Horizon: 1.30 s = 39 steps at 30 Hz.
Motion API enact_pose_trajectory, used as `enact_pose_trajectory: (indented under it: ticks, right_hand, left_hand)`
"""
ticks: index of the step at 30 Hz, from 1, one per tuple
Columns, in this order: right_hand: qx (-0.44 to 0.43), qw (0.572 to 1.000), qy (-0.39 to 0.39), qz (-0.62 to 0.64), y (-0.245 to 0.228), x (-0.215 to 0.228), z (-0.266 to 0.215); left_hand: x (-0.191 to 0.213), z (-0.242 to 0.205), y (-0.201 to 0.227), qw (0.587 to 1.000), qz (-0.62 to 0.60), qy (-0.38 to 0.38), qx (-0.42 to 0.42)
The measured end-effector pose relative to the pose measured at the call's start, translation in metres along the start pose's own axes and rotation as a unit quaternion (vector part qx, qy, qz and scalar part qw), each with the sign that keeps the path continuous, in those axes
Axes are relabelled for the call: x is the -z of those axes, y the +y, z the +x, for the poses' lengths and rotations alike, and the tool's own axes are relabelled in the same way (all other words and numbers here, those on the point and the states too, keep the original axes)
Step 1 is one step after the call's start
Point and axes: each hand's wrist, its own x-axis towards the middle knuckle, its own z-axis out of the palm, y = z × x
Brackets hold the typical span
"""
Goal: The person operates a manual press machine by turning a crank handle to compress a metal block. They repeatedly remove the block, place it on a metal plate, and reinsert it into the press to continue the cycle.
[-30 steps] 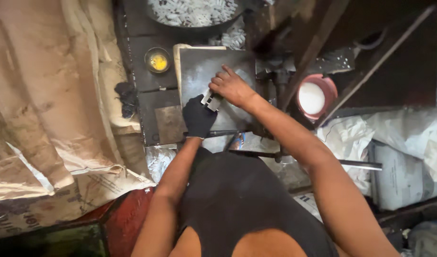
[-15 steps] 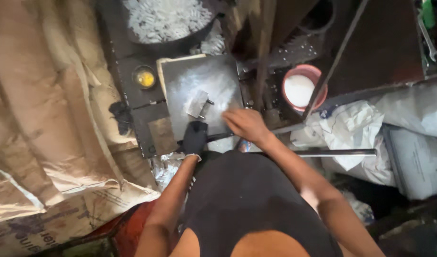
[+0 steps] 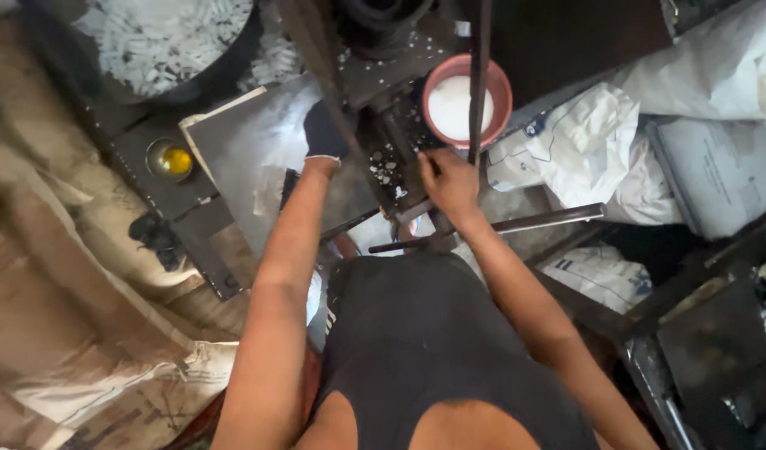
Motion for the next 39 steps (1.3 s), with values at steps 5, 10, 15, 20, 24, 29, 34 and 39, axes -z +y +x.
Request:
enact_pose_trajectory:
  ticks: [5, 10, 15, 20, 24, 29, 34, 39]
  right_hand:
    - [0.007, 1.0, -0.008, 0.01, -0.006, 0.004, 0.004]
    - [0.007, 0.993, -0.066, 0.101, -0.027, 0.018, 0.002]
    - [0.055, 0.941, -0.224, 0.247, -0.055, -0.006, -0.034]
    - [-0.021, 0.893, -0.299, 0.336, -0.058, -0.117, -0.045]
    - [-0.168, 0.867, -0.332, 0.331, -0.054, -0.183, -0.043]
    - [-0.344, 0.755, -0.323, 0.456, -0.073, -0.203, -0.05]
    - [-0.365, 0.79, -0.311, 0.381, -0.095, -0.185, -0.04]
    - [-0.145, 0.917, -0.254, 0.269, -0.079, -0.089, -0.056]
  left_hand:
    - [0.02, -0.035, 0.019, 0.995, -0.018, 0.099, -0.01]
    - [0.047, -0.105, 0.029, 0.983, -0.071, 0.131, 0.112]
    - [0.067, -0.192, 0.025, 0.954, -0.178, 0.118, 0.211]
    - [0.091, -0.25, -0.008, 0.888, -0.373, 0.149, 0.226]
    - [0.122, -0.244, -0.038, 0.856, -0.364, 0.22, 0.293]
    - [0.155, -0.196, -0.068, 0.885, -0.41, 0.029, 0.218]
    - [0.168, -0.176, -0.053, 0.98, -0.16, 0.001, 0.119]
    - [0.158, -0.165, -0.027, 0.963, -0.109, 0.02, 0.244]
